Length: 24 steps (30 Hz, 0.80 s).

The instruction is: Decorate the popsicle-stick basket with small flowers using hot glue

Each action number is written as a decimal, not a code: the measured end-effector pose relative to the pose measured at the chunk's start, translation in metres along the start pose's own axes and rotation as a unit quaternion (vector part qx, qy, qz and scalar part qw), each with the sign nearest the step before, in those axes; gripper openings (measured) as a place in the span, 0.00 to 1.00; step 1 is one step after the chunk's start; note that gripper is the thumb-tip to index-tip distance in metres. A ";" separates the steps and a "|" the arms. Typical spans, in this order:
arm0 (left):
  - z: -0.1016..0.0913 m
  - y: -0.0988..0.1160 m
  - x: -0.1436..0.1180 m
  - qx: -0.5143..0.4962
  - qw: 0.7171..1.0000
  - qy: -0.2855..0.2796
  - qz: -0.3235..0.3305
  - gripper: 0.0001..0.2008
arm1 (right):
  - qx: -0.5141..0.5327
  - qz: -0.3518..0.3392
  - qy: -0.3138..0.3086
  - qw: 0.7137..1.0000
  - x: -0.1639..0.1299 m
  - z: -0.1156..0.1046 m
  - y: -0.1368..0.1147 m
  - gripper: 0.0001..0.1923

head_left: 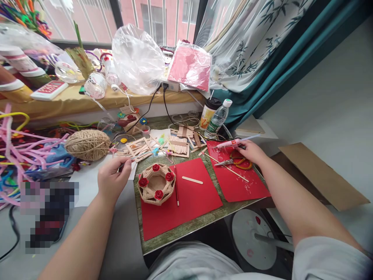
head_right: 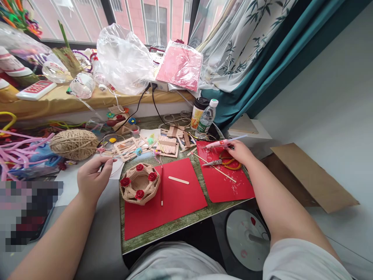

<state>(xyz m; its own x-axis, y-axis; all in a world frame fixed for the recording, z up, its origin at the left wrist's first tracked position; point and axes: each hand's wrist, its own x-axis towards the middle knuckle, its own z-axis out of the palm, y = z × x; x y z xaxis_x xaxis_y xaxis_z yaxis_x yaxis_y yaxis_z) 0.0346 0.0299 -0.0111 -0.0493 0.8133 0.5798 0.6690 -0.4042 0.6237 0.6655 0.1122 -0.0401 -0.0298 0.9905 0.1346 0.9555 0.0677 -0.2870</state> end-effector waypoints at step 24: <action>-0.001 0.010 0.002 -0.016 0.999 0.029 -0.034 0.09 | -0.117 -0.126 -0.080 0.982 -0.060 -0.030 -0.018 0.12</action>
<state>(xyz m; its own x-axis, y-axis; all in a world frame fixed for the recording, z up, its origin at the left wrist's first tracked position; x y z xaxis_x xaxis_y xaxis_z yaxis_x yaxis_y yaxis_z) 0.0407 0.0268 -0.0035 -0.1371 0.8142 0.5642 0.6383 -0.3629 0.6789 0.6593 0.0481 -0.0143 -0.3017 0.9532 0.0180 0.9526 0.3022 -0.0349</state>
